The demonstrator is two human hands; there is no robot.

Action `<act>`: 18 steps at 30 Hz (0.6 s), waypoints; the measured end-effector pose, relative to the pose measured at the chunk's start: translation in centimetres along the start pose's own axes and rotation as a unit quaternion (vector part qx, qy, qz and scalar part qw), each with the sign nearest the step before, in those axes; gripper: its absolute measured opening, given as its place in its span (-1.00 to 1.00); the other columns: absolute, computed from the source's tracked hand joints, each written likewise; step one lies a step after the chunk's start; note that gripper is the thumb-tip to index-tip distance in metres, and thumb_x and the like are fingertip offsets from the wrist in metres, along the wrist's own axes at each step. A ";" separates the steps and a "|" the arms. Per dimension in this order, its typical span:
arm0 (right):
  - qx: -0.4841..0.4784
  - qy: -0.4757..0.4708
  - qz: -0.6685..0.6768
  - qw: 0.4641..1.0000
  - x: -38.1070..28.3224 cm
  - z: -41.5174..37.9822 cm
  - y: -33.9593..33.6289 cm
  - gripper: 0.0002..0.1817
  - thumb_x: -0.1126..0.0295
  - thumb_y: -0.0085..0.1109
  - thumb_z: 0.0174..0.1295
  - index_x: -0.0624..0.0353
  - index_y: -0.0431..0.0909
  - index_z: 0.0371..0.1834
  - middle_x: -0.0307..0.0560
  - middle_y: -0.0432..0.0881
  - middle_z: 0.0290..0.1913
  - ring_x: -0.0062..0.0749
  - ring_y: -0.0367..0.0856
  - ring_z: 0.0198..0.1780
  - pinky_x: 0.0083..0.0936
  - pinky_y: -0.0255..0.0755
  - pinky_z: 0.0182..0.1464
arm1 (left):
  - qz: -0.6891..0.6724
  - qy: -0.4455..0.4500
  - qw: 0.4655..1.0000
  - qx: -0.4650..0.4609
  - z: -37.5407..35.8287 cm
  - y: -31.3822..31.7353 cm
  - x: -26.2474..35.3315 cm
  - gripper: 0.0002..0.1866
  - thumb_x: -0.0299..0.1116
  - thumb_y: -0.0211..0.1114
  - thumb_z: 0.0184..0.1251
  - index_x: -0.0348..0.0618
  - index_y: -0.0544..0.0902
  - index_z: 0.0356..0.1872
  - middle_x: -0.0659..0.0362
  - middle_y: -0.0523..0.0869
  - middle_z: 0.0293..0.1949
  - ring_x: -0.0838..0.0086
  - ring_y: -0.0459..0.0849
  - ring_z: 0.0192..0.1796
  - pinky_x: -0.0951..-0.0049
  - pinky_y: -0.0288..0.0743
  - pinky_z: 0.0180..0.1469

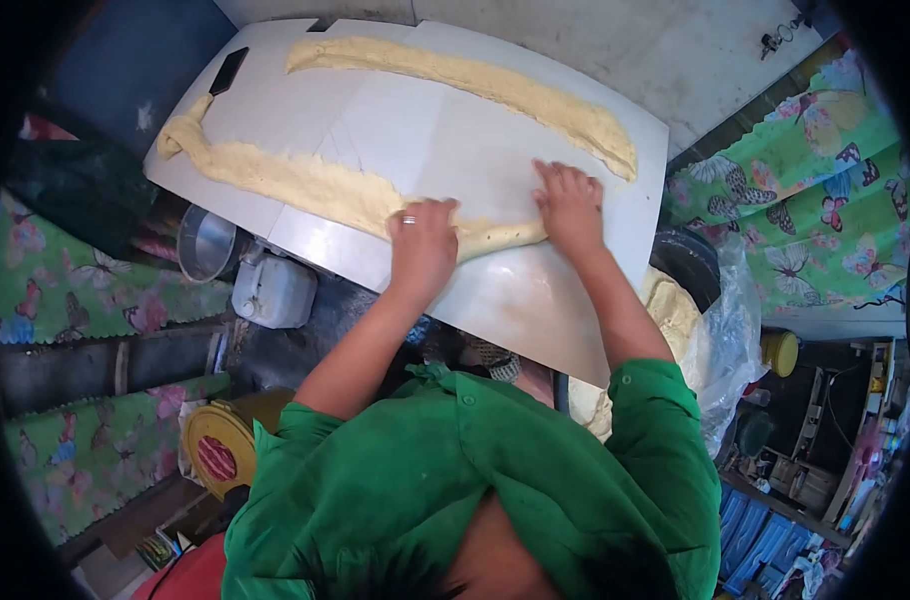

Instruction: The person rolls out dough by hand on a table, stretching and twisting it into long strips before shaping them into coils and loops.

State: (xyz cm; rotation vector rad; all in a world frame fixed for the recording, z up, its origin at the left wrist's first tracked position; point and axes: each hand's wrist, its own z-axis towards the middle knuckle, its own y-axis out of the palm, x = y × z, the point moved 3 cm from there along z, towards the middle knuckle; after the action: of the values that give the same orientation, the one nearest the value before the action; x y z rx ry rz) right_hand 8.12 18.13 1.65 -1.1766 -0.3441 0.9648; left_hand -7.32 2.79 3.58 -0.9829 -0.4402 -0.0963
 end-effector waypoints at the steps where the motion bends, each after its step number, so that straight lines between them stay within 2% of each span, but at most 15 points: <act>1: 0.014 -0.080 0.071 0.994 -1.0 0.1 -0.2 -0.58 0.28 0.10 0.22 0.03 0.46 0.17 -0.04 0.48 0.10 -0.17 0.40 0.12 -0.22 0.16 0.19 | 0.063 0.086 0.989 -0.101 -0.4 1.1 -0.3 -0.63 -0.38 0.29 0.09 -0.16 0.55 -0.03 0.09 0.58 -0.12 0.26 0.48 0.04 0.23 0.27 0.08; 2: -0.056 -0.162 0.177 0.969 -2.0 -1.1 0.5 -0.52 0.27 0.11 0.22 -0.03 0.42 0.25 -0.04 0.49 0.06 -0.19 0.45 0.07 -0.27 0.22 0.16 | 0.064 0.084 0.989 -0.101 -1.1 1.1 -0.5 -0.63 -0.38 0.29 0.09 -0.16 0.55 -0.03 0.09 0.58 -0.12 0.26 0.48 0.04 0.23 0.27 0.08; 4: -0.154 -0.175 0.124 0.965 -4.0 -4.3 -0.2 -0.50 0.21 0.08 0.25 -0.12 0.40 0.30 -0.05 0.48 0.07 -0.20 0.41 0.13 -0.21 0.18 0.20 | 0.028 0.152 0.983 -0.095 -2.6 -0.2 0.5 -0.59 -0.35 0.32 0.07 -0.15 0.55 0.00 0.12 0.60 -0.11 0.32 0.49 0.02 0.28 0.33 0.04; 5: -0.155 -0.176 0.125 0.964 -3.8 -4.0 -0.4 -0.50 0.21 0.08 0.25 -0.12 0.40 0.30 -0.05 0.48 0.07 -0.20 0.41 0.13 -0.21 0.18 0.20 | -0.002 0.145 0.983 -0.110 -3.7 0.3 -1.1 -0.57 -0.28 0.35 0.05 -0.15 0.55 -0.01 0.16 0.61 -0.12 0.28 0.48 0.02 0.20 0.26 0.08; 6: -0.199 -0.127 0.082 0.968 -2.8 -3.4 -0.4 -0.50 0.17 0.06 0.27 -0.14 0.39 0.30 -0.06 0.47 0.09 -0.19 0.39 0.14 -0.18 0.16 0.21 | 0.000 0.142 0.984 -0.107 -3.4 -0.2 -1.9 -0.57 -0.28 0.35 0.05 -0.15 0.55 -0.01 0.16 0.61 -0.12 0.28 0.48 0.02 0.20 0.26 0.08; 7: -0.242 -0.078 0.039 0.966 -2.0 -2.7 -0.1 -0.50 0.13 0.04 0.28 -0.17 0.38 0.31 -0.06 0.46 0.10 -0.18 0.37 0.16 -0.16 0.14 0.22 | 0.022 0.073 0.990 -0.118 -2.7 -0.8 -2.8 -0.57 -0.28 0.36 0.05 -0.13 0.56 -0.02 0.16 0.61 -0.12 0.26 0.47 0.01 0.16 0.21 0.09; 8: -0.197 -0.037 -0.011 0.980 -1.5 -1.1 1.0 -0.49 0.12 0.02 0.29 -0.12 0.38 0.32 -0.04 0.44 0.14 -0.16 0.34 0.18 -0.13 0.12 0.22 | 0.040 0.004 0.990 -0.135 -2.4 -1.3 -3.4 -0.57 -0.28 0.36 0.04 -0.12 0.56 -0.02 0.15 0.61 -0.13 0.23 0.47 0.01 0.11 0.16 0.11; 9: -0.091 -0.034 -0.081 0.992 -0.9 0.4 1.9 -0.49 0.12 0.03 0.28 -0.10 0.37 0.32 -0.05 0.45 0.13 -0.17 0.35 0.17 -0.15 0.13 0.21 | 0.016 -0.074 0.984 -0.160 -1.4 -1.5 -3.9 -0.62 -0.27 0.34 0.06 -0.13 0.57 -0.06 0.13 0.60 -0.10 0.19 0.46 0.02 0.04 0.07 0.12; 10: 0.022 -0.032 -0.152 0.988 -0.9 1.7 1.9 -0.48 0.13 0.04 0.28 -0.08 0.37 0.32 -0.06 0.46 0.13 -0.18 0.36 0.17 -0.17 0.14 0.21 | 0.015 -0.072 0.985 -0.159 -0.7 -0.9 -3.8 -0.62 -0.27 0.34 0.06 -0.13 0.57 -0.06 0.13 0.60 -0.10 0.19 0.46 0.02 0.04 0.07 0.12; 12: 0.016 -0.050 -0.098 0.994 -2.0 2.9 2.4 -0.47 0.14 0.05 0.27 -0.06 0.36 0.32 -0.06 0.47 0.11 -0.20 0.37 0.18 -0.18 0.14 0.22 | 0.084 -0.062 0.992 0.074 0.5 -1.4 -3.6 -0.65 -0.30 0.28 0.13 -0.15 0.58 -0.05 0.10 0.61 -0.13 0.19 0.47 -0.02 0.11 0.14 0.10; 13: 0.007 -0.072 -0.044 0.996 -2.7 3.6 2.5 -0.46 0.15 0.06 0.26 -0.05 0.35 0.33 -0.07 0.48 0.10 -0.22 0.37 0.19 -0.20 0.13 0.24 | 0.023 -0.054 0.998 -0.036 0.7 -0.6 -4.2 -0.65 -0.29 0.28 0.16 -0.18 0.56 -0.03 0.08 0.59 -0.10 0.19 0.48 0.06 0.15 0.15 0.18; 14: -0.016 -0.179 0.153 0.972 -3.5 2.7 3.4 -0.47 0.14 0.08 0.25 -0.08 0.38 0.31 -0.08 0.50 0.07 -0.27 0.39 0.16 -0.24 0.15 0.23 | 0.022 -0.055 0.998 -0.032 0.4 -0.8 -4.5 -0.65 -0.29 0.28 0.16 -0.18 0.56 -0.03 0.08 0.59 -0.10 0.19 0.48 0.06 0.15 0.15 0.18; 16: -0.163 -0.198 0.142 0.956 -6.3 -0.8 1.8 -0.50 0.10 0.08 0.25 -0.09 0.44 0.26 -0.07 0.49 0.09 -0.24 0.39 0.16 -0.20 0.16 0.21 | 0.012 0.127 0.988 -0.085 -1.2 -1.1 -3.8 -0.62 -0.23 0.28 0.17 -0.15 0.57 0.00 0.11 0.61 -0.11 0.20 0.51 0.00 0.27 0.24 0.07; 17: -0.164 -0.198 0.144 0.956 -6.3 -0.4 1.2 -0.50 0.10 0.08 0.25 -0.09 0.44 0.26 -0.07 0.49 0.09 -0.24 0.39 0.16 -0.20 0.16 0.21 | 0.016 0.112 0.988 -0.104 -2.1 -0.9 -4.6 -0.61 -0.15 0.30 0.15 -0.13 0.58 -0.05 0.10 0.61 -0.10 0.19 0.50 0.02 0.20 0.19 0.12; 18: -0.215 -0.155 0.080 0.961 -5.4 0.1 0.9 -0.50 0.07 0.06 0.25 -0.08 0.44 0.26 -0.08 0.48 0.11 -0.22 0.38 0.15 -0.19 0.15 0.21 | 0.017 0.108 0.988 -0.106 -2.1 -1.4 -5.3 -0.61 -0.15 0.30 0.15 -0.13 0.58 -0.05 0.10 0.61 -0.10 0.19 0.50 0.02 0.20 0.19 0.12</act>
State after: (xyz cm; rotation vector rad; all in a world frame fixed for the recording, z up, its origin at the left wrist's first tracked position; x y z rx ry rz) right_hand 4.56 14.00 2.13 -1.4628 -0.7479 1.2607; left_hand -11.80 -0.36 1.54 -1.1738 -0.2168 -0.2203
